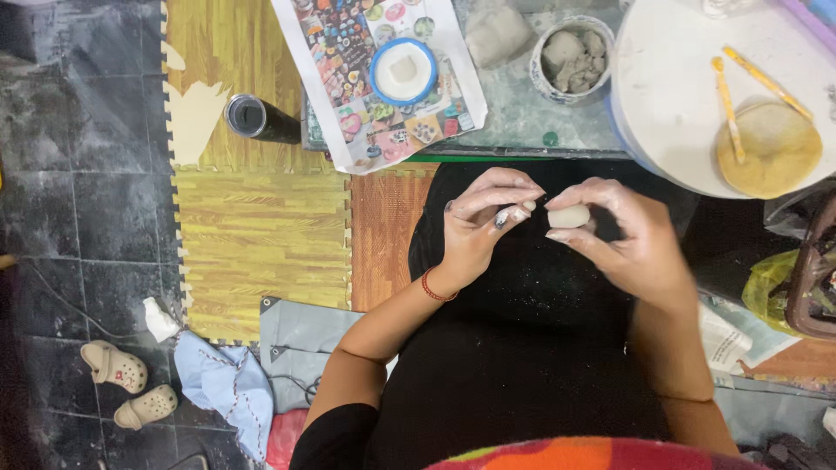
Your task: The person sits on the floor and repeatedly rolls small pieces of clay between their palms to form spheres. They occasionally pick up additional clay from a container and continue shaping the pieces by hand.
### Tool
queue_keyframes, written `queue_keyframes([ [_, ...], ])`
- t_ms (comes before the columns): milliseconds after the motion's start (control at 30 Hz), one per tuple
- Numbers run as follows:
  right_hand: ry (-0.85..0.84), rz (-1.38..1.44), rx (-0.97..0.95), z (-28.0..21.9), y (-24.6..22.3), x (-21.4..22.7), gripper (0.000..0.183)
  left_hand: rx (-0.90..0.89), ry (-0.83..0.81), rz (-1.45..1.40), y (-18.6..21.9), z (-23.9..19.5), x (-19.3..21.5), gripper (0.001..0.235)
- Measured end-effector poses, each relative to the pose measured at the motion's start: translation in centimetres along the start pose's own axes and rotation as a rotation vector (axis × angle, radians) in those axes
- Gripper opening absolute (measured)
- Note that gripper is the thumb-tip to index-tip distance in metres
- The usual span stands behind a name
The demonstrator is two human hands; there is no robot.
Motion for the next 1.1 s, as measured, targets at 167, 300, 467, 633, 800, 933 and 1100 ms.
queue_keyframes([
  [167, -0.085, -0.224, 0.030, 1.3, -4.4, 3.6, 0.043, 0.207, -0.019, -0.108, -1.8, 0.2, -2.0, 0.024],
  [300, -0.235, -0.362, -0.003, 2.1, -5.0, 4.5, 0.044, 0.401, 0.027, -0.343, -3.9, -0.4, -3.5, 0.036],
  [467, -0.289, -0.474, -0.242, 2.1, -3.3, 5.4, 0.047, 0.429, 0.050, -0.301, -5.1, -0.7, -3.7, 0.031],
  [633, -0.303, -0.463, -0.118, 2.3, -3.4, 5.4, 0.039, 0.395, 0.053, -0.382, -6.0, -1.2, -3.5, 0.025],
  [800, -0.307, -0.437, -0.128, 2.3, -3.2, 5.3, 0.040, 0.445, 0.057, -0.358, -6.4, -1.3, -3.9, 0.029],
  [933, -0.227, -0.357, -0.185, 1.9, -3.1, 5.8, 0.041, 0.405, 0.070, -0.286, -5.3, -0.4, -4.0, 0.032],
  [1100, -0.139, -0.276, -0.138, 1.9, -3.0, 5.3, 0.037, 0.248, 0.165, -0.133, -2.9, 1.3, -2.4, 0.030],
])
Point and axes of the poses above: each hand's wrist, its own z-axis towards the middle knuckle, its own x-axis out of the back of the hand, y = z × x, the point moved 7 cm from there along z, towards the middle knuckle, and after that the axes turned 1 degree about z, right-handed, at the moved point
